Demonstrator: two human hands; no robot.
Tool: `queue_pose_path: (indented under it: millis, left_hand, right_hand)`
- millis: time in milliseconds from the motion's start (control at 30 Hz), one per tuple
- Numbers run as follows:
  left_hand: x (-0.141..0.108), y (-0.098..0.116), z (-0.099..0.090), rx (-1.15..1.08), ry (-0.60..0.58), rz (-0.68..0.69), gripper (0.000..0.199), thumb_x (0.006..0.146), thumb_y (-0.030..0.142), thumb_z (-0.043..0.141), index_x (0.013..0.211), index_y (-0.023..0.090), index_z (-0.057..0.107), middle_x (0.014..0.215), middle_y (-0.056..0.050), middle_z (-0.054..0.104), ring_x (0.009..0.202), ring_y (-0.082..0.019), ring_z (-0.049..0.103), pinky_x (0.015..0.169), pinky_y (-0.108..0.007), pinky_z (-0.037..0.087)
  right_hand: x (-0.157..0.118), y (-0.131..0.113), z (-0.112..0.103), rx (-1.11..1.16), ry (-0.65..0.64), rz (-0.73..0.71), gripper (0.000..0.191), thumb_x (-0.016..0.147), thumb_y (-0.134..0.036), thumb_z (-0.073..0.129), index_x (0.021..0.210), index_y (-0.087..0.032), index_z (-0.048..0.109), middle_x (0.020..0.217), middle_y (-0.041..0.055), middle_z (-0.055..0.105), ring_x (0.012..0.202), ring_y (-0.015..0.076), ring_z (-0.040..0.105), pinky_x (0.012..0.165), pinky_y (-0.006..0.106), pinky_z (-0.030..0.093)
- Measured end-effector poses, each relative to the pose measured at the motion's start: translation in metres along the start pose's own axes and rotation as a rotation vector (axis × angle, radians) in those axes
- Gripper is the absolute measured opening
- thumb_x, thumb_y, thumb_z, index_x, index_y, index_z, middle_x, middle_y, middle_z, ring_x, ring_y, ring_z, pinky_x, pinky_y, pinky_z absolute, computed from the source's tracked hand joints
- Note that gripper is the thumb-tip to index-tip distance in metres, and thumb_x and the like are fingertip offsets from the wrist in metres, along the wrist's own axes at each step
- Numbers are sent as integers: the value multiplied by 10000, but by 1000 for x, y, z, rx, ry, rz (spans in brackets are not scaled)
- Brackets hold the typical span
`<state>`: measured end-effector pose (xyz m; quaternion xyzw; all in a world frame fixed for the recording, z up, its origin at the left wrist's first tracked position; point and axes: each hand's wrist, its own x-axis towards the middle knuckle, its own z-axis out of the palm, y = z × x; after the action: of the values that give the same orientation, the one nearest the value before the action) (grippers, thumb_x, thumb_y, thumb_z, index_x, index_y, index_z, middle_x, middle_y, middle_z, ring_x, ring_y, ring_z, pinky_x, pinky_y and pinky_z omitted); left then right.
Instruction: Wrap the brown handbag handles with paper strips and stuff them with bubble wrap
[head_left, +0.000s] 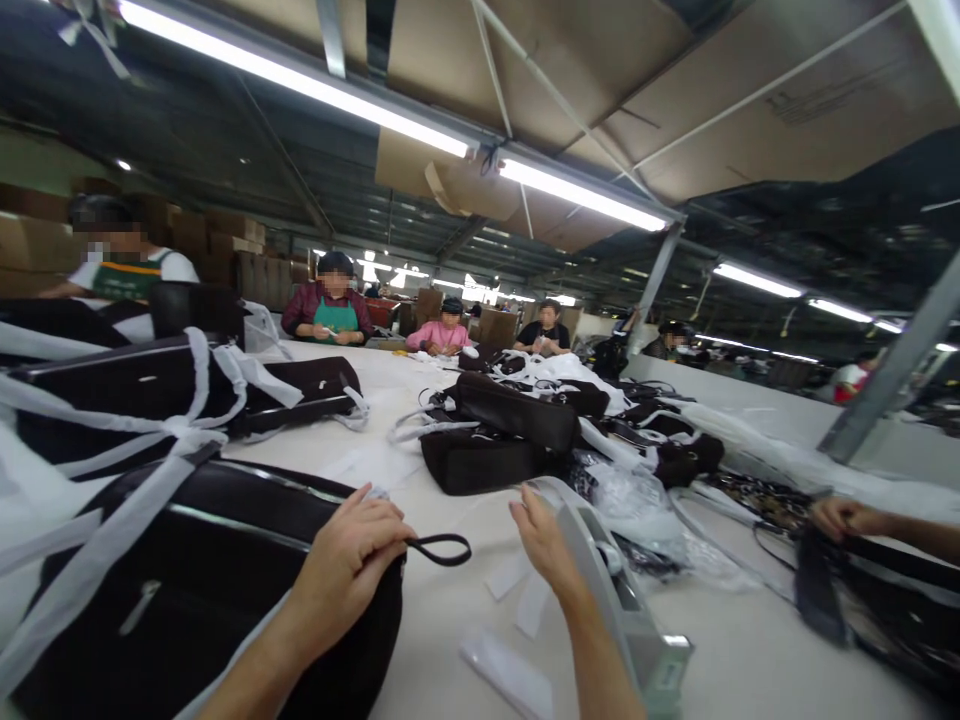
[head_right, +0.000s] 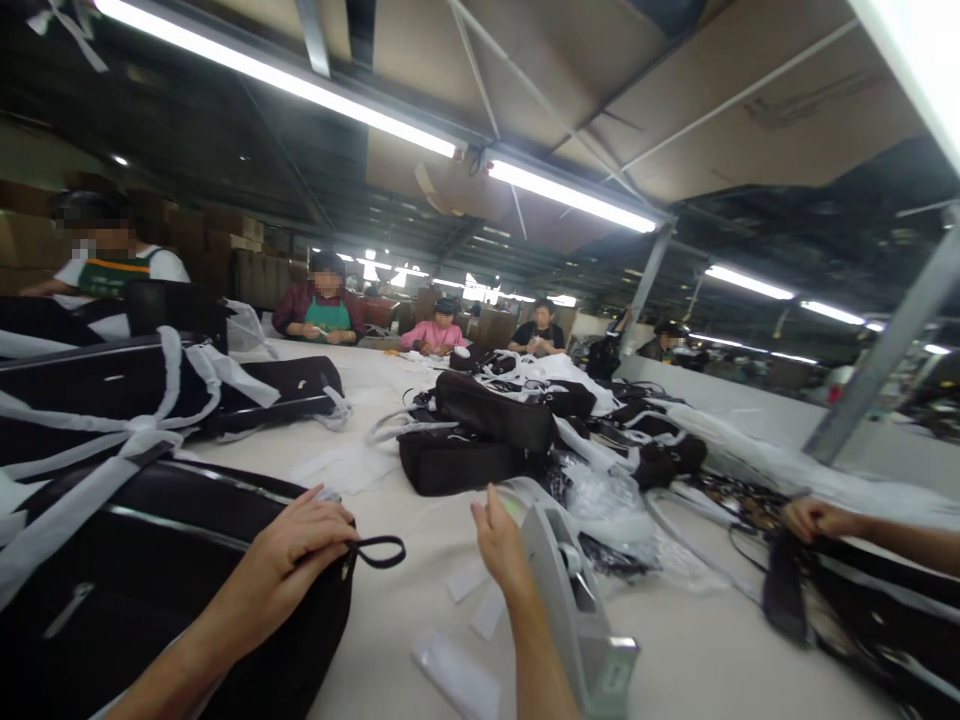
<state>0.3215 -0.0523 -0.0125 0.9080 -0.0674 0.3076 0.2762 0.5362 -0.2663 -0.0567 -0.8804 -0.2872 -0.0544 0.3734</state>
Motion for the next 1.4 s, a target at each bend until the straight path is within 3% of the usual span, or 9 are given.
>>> queue_pose_path:
  millis: [100, 167, 267, 400, 633, 833, 967, 1067, 1400]
  left_hand:
    - [0, 1, -1, -7, -3, -3, 222, 940, 205, 514, 901, 265, 723, 929, -4, 735, 946, -195, 674, 1185, -530, 252]
    - [0, 2, -2, -11, -5, -5, 224, 935, 202, 515, 891, 261, 726, 925, -8, 737, 941, -195, 675, 1184, -526, 259]
    - [0, 4, -3, -15, -3, -4, 227, 936, 201, 510, 875, 255, 722, 917, -11, 740, 939, -195, 676, 1181, -526, 268]
    - [0, 4, -2, -15, 17, 1, 231, 931, 201, 512, 873, 254, 729, 910, -15, 743, 929, -190, 678, 1184, -509, 276]
    - [0, 2, -2, -16, 12, -3, 219, 935, 218, 515, 882, 254, 724, 916, -14, 740, 941, -202, 680, 1180, -528, 273]
    - [0, 5, -2, -24, 2, -3, 218, 929, 188, 516, 883, 244, 722, 908, -20, 735, 924, -195, 675, 1180, -529, 271]
    - [-1, 6, -2, -17, -3, -21, 219, 933, 182, 514, 893, 245, 720, 904, -17, 728, 924, -200, 674, 1175, -558, 260]
    - [-2, 6, -2, -15, -24, -26, 222, 943, 178, 503, 895, 250, 708, 912, -9, 723, 925, -197, 673, 1176, -569, 245]
    - [-1, 6, -1, -6, -29, -30, 219, 945, 163, 505, 918, 244, 707, 928, -14, 718, 935, -192, 666, 1181, -556, 238]
  right_hand:
    - [-6, 21, -1, -109, -205, 7, 150, 884, -180, 570, 859, -173, 718, 889, 63, 742, 920, 228, 685, 888, 399, 507]
    - [-11, 28, 0, -176, -302, 3, 67, 845, -175, 674, 900, -167, 712, 938, 38, 730, 917, 207, 674, 900, 409, 504]
    - [-15, 30, 10, -275, -388, 10, 176, 834, -205, 730, 1000, -164, 690, 1094, 52, 684, 1030, 221, 631, 937, 437, 491]
    - [-14, 29, 24, -370, -449, 41, 135, 864, -260, 717, 935, -155, 671, 1108, 55, 657, 1048, 228, 609, 921, 443, 500]
    - [-15, 19, 16, -187, -401, -50, 96, 828, -203, 707, 780, -170, 631, 964, 27, 682, 1008, 216, 615, 960, 437, 454]
    - [-11, -11, -6, 242, -284, -168, 70, 789, -245, 566, 858, -235, 558, 713, -40, 611, 699, 162, 605, 635, 264, 465]
    - [-14, -36, -18, 397, -268, -200, 159, 787, -316, 586, 923, -236, 578, 661, -52, 559, 635, 151, 560, 590, 247, 446]
    - [-20, -54, -28, 437, -263, -230, 204, 848, -405, 569, 763, -222, 590, 705, -21, 579, 697, 157, 557, 660, 257, 456]
    - [-36, -83, -47, 311, -214, -223, 190, 832, -381, 627, 731, -221, 647, 663, -35, 588, 674, 150, 528, 637, 240, 390]
